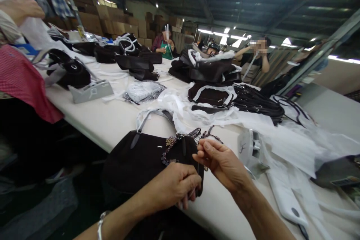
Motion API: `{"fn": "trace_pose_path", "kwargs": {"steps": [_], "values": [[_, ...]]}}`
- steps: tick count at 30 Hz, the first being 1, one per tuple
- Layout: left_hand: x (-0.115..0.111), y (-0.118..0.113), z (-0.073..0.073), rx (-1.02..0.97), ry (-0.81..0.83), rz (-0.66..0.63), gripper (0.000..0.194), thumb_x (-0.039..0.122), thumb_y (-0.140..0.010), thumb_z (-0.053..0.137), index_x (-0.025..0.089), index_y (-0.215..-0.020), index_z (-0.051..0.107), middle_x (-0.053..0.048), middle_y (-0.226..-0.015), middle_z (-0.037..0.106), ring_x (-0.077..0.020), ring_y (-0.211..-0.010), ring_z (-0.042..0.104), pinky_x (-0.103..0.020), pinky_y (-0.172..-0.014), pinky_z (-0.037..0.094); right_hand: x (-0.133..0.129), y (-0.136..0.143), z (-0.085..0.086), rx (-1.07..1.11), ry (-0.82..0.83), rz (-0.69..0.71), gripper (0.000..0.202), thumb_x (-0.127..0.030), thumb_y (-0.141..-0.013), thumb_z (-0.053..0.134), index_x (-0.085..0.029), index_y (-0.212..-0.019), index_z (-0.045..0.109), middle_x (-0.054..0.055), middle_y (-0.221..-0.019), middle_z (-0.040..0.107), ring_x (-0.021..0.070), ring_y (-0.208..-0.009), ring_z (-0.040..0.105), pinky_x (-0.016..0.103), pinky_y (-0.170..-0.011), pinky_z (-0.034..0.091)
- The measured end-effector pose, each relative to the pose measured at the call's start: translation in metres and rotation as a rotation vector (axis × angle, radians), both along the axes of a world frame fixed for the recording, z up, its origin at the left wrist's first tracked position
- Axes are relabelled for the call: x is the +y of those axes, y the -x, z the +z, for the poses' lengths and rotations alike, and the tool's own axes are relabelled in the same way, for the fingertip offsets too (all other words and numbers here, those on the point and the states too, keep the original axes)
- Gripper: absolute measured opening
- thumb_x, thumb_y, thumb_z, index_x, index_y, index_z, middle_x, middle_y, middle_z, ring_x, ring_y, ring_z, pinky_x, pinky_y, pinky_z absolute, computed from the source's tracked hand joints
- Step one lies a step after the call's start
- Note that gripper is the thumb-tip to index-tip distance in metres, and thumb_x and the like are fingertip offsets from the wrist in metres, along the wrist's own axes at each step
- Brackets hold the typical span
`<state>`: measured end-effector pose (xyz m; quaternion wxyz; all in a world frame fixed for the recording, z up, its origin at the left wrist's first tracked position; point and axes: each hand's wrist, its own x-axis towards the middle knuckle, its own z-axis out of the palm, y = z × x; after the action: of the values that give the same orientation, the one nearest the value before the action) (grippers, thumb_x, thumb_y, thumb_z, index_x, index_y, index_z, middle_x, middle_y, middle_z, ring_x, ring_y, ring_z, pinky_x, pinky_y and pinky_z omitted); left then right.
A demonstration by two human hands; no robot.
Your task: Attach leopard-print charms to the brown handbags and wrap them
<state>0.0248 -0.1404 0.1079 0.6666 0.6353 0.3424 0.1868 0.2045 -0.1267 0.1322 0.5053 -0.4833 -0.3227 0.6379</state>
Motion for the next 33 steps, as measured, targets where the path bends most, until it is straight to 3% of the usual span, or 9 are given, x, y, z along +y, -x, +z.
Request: {"fn": "trace_pose_path", "kwargs": {"steps": [3, 5, 7, 11, 14, 18, 23, 33], "values": [[0.038, 0.025, 0.006, 0.194, -0.381, 0.15, 0.029, 0.039, -0.092, 0.047, 0.018, -0.079, 0.063, -0.002, -0.073, 0.066, -0.0131, -0.058, 0.06, -0.023, -0.055, 0.043, 0.014, -0.007, 0.0, -0.197, -0.083, -0.044, 0.044, -0.043, -0.06, 0.087, -0.015, -0.09, 0.07, 0.005, -0.081, 0.071, 0.0181, -0.073, 0.07, 0.033, -0.077, 0.058], [0.067, 0.036, 0.002, 0.347, -0.589, 0.275, 0.023, 0.036, -0.09, 0.05, 0.02, -0.083, 0.065, -0.003, -0.081, 0.067, -0.0175, -0.074, 0.062, -0.026, -0.068, 0.044, 0.024, -0.011, 0.001, -0.407, -0.174, -0.041, 0.039, -0.045, -0.066, 0.082, -0.015, -0.089, 0.07, 0.006, -0.079, 0.072, 0.0191, -0.074, 0.069, 0.032, -0.076, 0.056], [0.093, 0.041, -0.009, 0.483, -0.68, 0.325, 0.018, 0.034, -0.087, 0.055, 0.021, -0.092, 0.066, -0.004, -0.092, 0.068, -0.0216, -0.085, 0.062, -0.03, -0.076, 0.043, 0.032, -0.011, 0.003, -0.63, -0.245, -0.02, 0.032, -0.044, -0.074, 0.075, -0.017, -0.09, 0.071, 0.005, -0.078, 0.072, 0.0187, -0.074, 0.067, 0.031, -0.073, 0.055], [0.125, 0.032, -0.04, 0.588, -0.72, 0.237, 0.032, 0.036, -0.079, 0.063, 0.02, -0.108, 0.064, -0.009, -0.108, 0.066, -0.0289, -0.102, 0.059, -0.036, -0.087, 0.043, 0.046, 0.001, -0.006, -0.931, -0.427, 0.02, 0.017, -0.034, -0.083, 0.065, -0.02, -0.088, 0.074, 0.005, -0.086, 0.072, 0.0191, -0.08, 0.065, 0.031, -0.077, 0.052], [0.136, 0.024, -0.061, 0.57, -0.689, 0.174, 0.038, 0.033, -0.076, 0.066, 0.019, -0.111, 0.064, -0.01, -0.111, 0.066, -0.0309, -0.107, 0.057, -0.038, -0.092, 0.042, 0.053, 0.013, -0.025, -1.046, -0.594, 0.048, 0.014, -0.025, -0.086, 0.06, -0.022, -0.087, 0.074, 0.005, -0.088, 0.069, 0.0185, -0.085, 0.064, 0.03, -0.08, 0.05], [0.142, 0.023, -0.077, 0.445, -0.558, 0.184, 0.025, 0.026, -0.078, 0.06, 0.019, -0.1, 0.067, -0.006, -0.099, 0.068, -0.025, -0.094, 0.062, -0.033, -0.085, 0.045, 0.057, 0.023, -0.049, -1.142, -0.62, 0.074, 0.017, -0.016, -0.086, 0.058, -0.023, -0.091, 0.072, 0.003, -0.087, 0.068, 0.0169, -0.084, 0.064, 0.029, -0.08, 0.048], [0.139, 0.029, -0.075, 0.26, -0.406, 0.264, 0.02, 0.024, -0.078, 0.056, 0.018, -0.093, 0.068, -0.002, -0.088, 0.069, -0.0188, -0.081, 0.062, -0.027, -0.075, 0.046, 0.062, 0.03, -0.059, -1.213, -0.58, 0.06, 0.013, -0.014, -0.084, 0.059, -0.022, -0.092, 0.066, 0.003, -0.087, 0.069, 0.0179, -0.082, 0.064, 0.03, -0.078, 0.047], [0.136, 0.035, -0.073, 0.084, -0.047, 0.245, 0.025, 0.033, -0.077, 0.061, 0.014, -0.093, 0.066, 0.0, -0.075, 0.064, -0.0134, -0.065, 0.056, -0.024, -0.062, 0.043, 0.072, 0.038, -0.062, -1.237, -0.503, 0.136, 0.017, -0.012, -0.081, 0.055, -0.021, -0.094, 0.06, 0.002, -0.08, 0.066, 0.0173, -0.077, 0.062, 0.027, -0.071, 0.044]]}}
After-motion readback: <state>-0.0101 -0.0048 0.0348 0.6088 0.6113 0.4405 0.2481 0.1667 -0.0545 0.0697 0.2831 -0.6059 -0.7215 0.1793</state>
